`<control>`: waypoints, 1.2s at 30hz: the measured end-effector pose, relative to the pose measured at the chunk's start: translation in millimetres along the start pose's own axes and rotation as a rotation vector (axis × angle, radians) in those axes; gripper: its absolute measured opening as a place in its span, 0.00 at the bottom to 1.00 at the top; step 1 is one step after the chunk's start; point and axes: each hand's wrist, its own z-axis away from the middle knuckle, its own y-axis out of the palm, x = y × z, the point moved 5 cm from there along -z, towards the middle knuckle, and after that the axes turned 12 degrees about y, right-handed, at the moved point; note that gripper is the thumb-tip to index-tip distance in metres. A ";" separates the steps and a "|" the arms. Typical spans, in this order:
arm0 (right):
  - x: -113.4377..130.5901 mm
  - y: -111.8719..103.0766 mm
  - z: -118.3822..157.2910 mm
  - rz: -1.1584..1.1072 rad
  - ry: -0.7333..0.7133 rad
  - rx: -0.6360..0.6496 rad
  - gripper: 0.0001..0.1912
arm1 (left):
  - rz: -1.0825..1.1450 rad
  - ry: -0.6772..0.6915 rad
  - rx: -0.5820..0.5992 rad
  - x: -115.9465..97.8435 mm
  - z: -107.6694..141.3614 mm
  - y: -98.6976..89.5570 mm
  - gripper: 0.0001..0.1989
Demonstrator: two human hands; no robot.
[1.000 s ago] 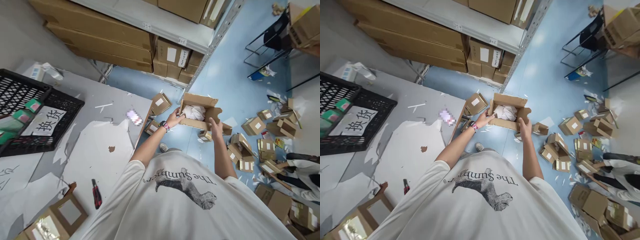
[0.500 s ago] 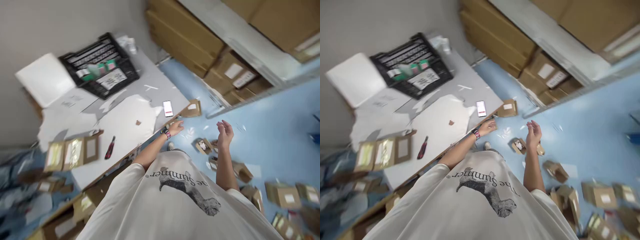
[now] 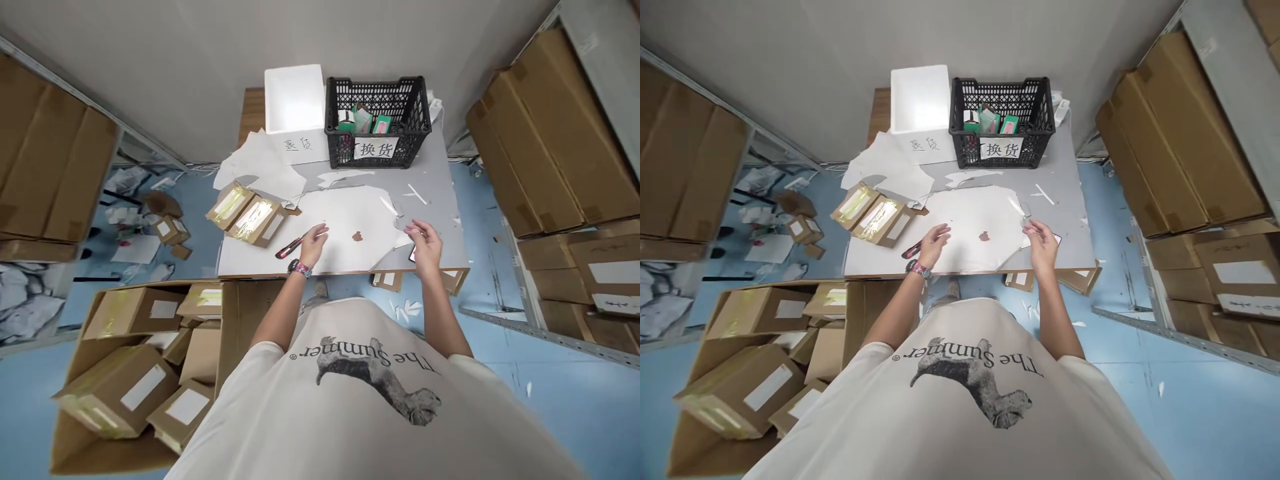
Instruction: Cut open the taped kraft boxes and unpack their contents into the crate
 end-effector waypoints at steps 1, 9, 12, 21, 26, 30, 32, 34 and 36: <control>0.9 13.9 -0.6 0.012 0.001 0.011 0.27 | -0.007 -0.016 -0.021 2.9 -0.2 -18.0 0.24; 0.0 132.5 11.7 0.064 0.032 0.085 0.26 | 0.006 -0.101 -0.075 25.2 2.1 -120.3 0.23; 0.4 184.9 19.3 0.108 0.030 0.168 0.26 | -0.012 -0.088 -0.138 31.6 3.3 -153.8 0.22; -49.0 373.7 20.8 0.491 0.166 0.662 0.22 | -0.204 -0.289 -0.721 64.4 13.6 -274.5 0.27; -68.5 459.6 9.8 0.632 0.160 0.668 0.40 | -0.100 -0.493 -0.580 98.2 5.1 -288.8 0.38; -78.6 494.0 -5.1 0.642 0.165 0.617 0.45 | 0.068 -0.522 -0.442 112.5 0.3 -272.5 0.40; -84.6 500.1 -8.0 0.678 0.190 0.609 0.41 | 0.095 -0.475 -0.416 112.8 -0.1 -265.1 0.41; -88.7 498.0 -8.1 0.706 0.211 0.576 0.34 | 0.075 -0.415 -0.420 109.7 1.2 -259.8 0.41; -89.0 487.8 -6.4 0.688 0.208 0.535 0.29 | 0.033 -0.354 -0.441 102.4 3.7 -254.6 0.40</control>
